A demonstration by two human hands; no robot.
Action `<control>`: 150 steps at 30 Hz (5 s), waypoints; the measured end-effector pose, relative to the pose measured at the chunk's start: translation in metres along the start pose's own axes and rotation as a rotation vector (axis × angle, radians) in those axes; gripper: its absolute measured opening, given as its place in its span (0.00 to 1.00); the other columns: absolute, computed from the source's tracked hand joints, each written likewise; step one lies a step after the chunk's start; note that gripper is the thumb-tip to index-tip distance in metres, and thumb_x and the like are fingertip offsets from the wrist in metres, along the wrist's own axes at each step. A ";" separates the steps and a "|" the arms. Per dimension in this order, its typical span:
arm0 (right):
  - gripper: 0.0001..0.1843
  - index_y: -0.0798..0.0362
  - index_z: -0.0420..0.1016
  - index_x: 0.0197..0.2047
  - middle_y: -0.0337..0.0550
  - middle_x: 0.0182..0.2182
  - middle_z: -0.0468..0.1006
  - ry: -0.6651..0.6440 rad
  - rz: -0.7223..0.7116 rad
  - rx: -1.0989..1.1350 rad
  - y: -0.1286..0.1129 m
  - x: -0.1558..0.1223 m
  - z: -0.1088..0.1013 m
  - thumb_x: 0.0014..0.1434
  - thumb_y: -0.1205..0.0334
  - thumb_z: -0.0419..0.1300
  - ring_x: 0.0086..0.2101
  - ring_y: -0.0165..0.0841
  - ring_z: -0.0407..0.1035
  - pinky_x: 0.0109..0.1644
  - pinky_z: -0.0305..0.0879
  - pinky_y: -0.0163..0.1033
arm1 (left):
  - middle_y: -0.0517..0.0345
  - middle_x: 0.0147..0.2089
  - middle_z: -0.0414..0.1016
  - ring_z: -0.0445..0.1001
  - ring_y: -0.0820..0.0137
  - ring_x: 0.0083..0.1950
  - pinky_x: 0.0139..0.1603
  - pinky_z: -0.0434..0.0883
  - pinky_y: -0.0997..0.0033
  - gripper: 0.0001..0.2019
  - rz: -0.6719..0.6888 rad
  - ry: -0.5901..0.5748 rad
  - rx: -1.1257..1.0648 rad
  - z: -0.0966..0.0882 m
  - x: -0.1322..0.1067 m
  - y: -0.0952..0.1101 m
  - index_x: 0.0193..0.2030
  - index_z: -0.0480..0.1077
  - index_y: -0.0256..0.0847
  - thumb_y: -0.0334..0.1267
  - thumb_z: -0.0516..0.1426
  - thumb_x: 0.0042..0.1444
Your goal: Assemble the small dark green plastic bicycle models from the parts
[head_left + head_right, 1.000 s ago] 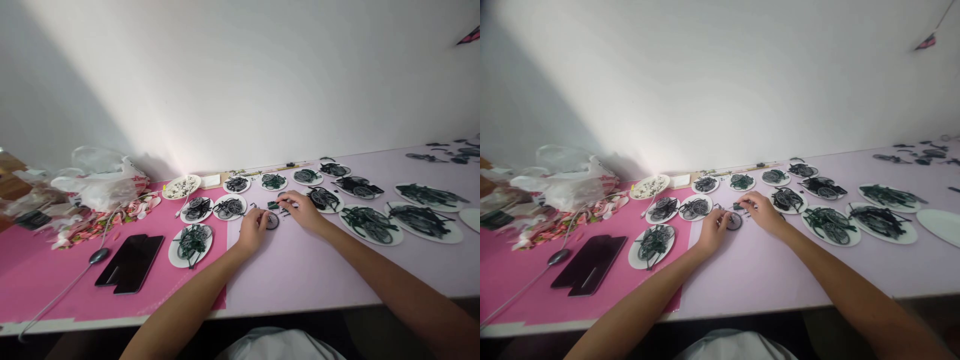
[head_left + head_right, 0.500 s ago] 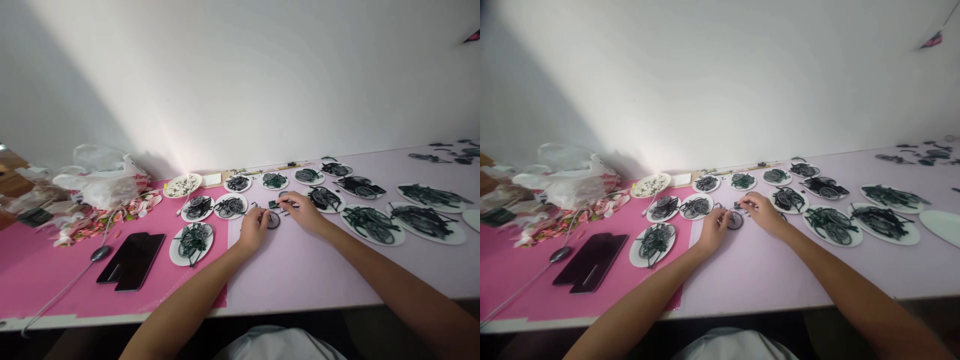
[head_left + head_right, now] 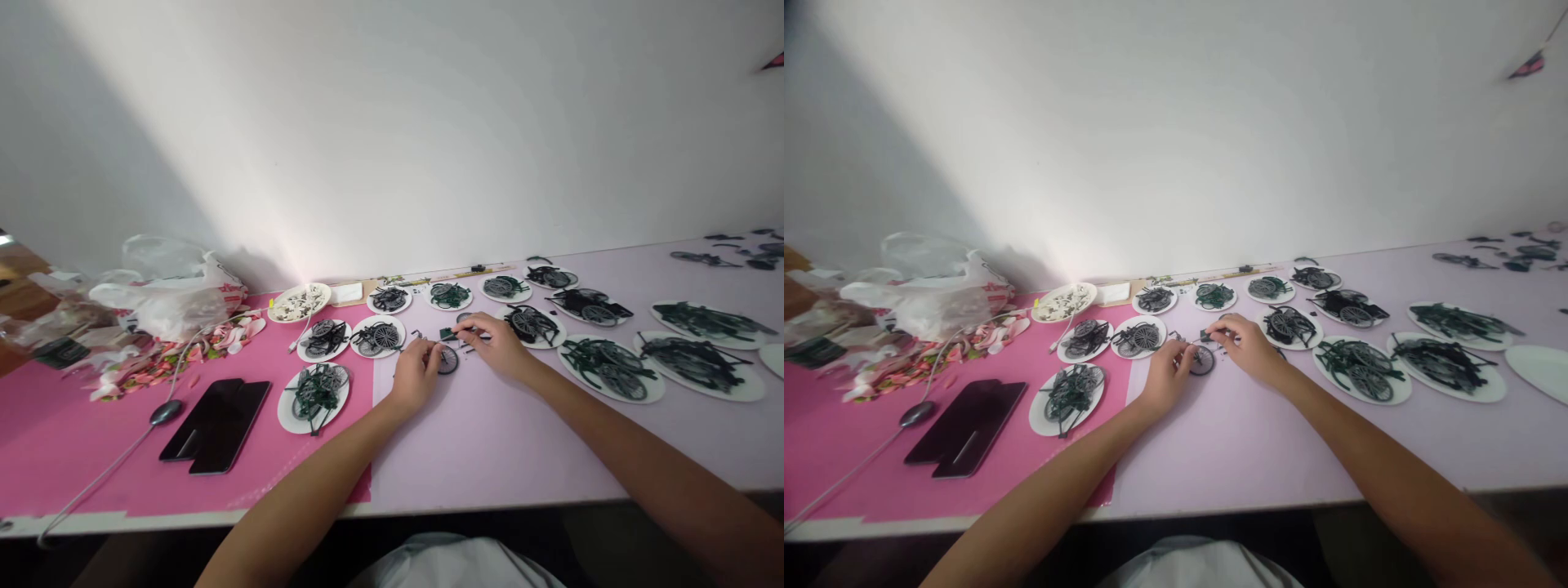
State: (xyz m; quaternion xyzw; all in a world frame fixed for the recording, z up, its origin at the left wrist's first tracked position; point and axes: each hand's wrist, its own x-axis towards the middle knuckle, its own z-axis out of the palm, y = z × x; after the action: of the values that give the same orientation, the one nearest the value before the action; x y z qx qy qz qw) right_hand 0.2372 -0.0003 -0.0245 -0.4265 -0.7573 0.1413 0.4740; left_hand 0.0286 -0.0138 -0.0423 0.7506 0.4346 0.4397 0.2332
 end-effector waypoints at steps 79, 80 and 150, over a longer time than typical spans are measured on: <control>0.09 0.48 0.82 0.42 0.47 0.40 0.81 -0.004 -0.072 0.036 0.000 -0.002 0.001 0.65 0.55 0.62 0.40 0.38 0.76 0.38 0.75 0.40 | 0.56 0.32 0.73 0.71 0.68 0.35 0.39 0.65 0.68 0.15 -0.002 0.017 0.031 0.000 0.000 -0.003 0.33 0.71 0.41 0.44 0.53 0.70; 0.09 0.48 0.82 0.42 0.47 0.40 0.82 -0.006 -0.059 0.035 0.000 -0.002 0.001 0.65 0.55 0.61 0.40 0.38 0.76 0.38 0.74 0.41 | 0.56 0.32 0.73 0.71 0.68 0.35 0.39 0.65 0.68 0.15 -0.002 0.018 0.030 0.000 0.000 -0.003 0.33 0.71 0.41 0.44 0.52 0.70; 0.07 0.47 0.85 0.35 0.43 0.35 0.87 -0.485 0.205 -0.181 0.021 0.000 -0.019 0.56 0.57 0.65 0.35 0.43 0.80 0.38 0.70 0.41 | 0.55 0.33 0.71 0.69 0.67 0.36 0.39 0.66 0.67 0.15 0.091 -0.079 0.010 0.001 -0.001 -0.002 0.38 0.72 0.41 0.44 0.50 0.71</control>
State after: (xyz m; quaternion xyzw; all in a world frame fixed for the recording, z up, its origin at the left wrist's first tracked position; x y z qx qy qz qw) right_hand 0.2637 0.0088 -0.0277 -0.4953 -0.8110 0.2183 0.2219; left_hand 0.0286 -0.0135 -0.0448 0.7877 0.3925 0.4176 0.2260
